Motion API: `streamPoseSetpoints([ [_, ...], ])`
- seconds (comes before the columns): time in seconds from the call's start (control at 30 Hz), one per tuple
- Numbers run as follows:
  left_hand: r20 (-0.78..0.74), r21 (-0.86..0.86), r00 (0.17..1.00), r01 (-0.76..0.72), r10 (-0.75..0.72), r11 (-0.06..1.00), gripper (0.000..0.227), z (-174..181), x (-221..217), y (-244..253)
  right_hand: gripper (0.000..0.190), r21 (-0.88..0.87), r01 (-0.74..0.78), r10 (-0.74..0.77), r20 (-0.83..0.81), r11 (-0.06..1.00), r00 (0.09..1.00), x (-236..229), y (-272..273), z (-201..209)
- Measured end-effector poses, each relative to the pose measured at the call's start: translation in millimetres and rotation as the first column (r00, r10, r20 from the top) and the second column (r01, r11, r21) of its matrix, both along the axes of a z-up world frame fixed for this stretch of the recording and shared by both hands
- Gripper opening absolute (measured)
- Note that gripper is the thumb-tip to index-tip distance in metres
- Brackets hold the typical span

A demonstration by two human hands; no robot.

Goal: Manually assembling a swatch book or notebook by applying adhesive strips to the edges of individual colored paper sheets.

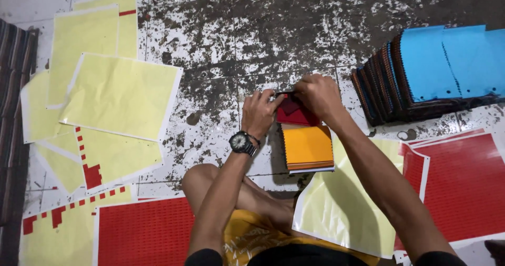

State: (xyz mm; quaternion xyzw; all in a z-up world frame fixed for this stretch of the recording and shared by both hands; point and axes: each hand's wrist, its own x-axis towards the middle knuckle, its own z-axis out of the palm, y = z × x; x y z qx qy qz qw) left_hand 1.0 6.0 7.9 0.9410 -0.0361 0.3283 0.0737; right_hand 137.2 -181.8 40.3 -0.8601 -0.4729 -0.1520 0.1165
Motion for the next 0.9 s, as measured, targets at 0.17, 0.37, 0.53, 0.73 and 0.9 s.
streamPoseSetpoints([
  [0.17,-0.002,-0.328,1.0,-0.015,0.015,0.944,0.037,-10,1,-1,0.017,0.211,-0.088,0.032,0.257,0.974,0.966,-9,-5,-2],
  [0.37,-0.052,-0.675,0.976,0.123,-0.212,0.728,0.032,0,13,4,0.012,0.126,-0.192,0.183,0.079,0.973,0.98,-14,-21,23],
  [0.53,-0.169,-0.724,0.902,0.161,-0.399,0.671,0.033,-41,36,13,0.017,-0.139,-0.225,0.128,-0.498,0.964,0.858,-49,-22,97],
  [0.73,-0.291,-0.747,0.861,0.068,-0.417,0.662,0.036,-26,23,14,0.041,-0.358,-0.263,0.053,-0.501,0.896,0.864,-38,-2,90],
  [0.9,-0.296,-0.878,0.789,-0.002,-0.538,0.479,0.043,-56,30,24,0.058,-0.279,-0.274,0.042,-0.626,0.92,0.778,-30,2,108],
])
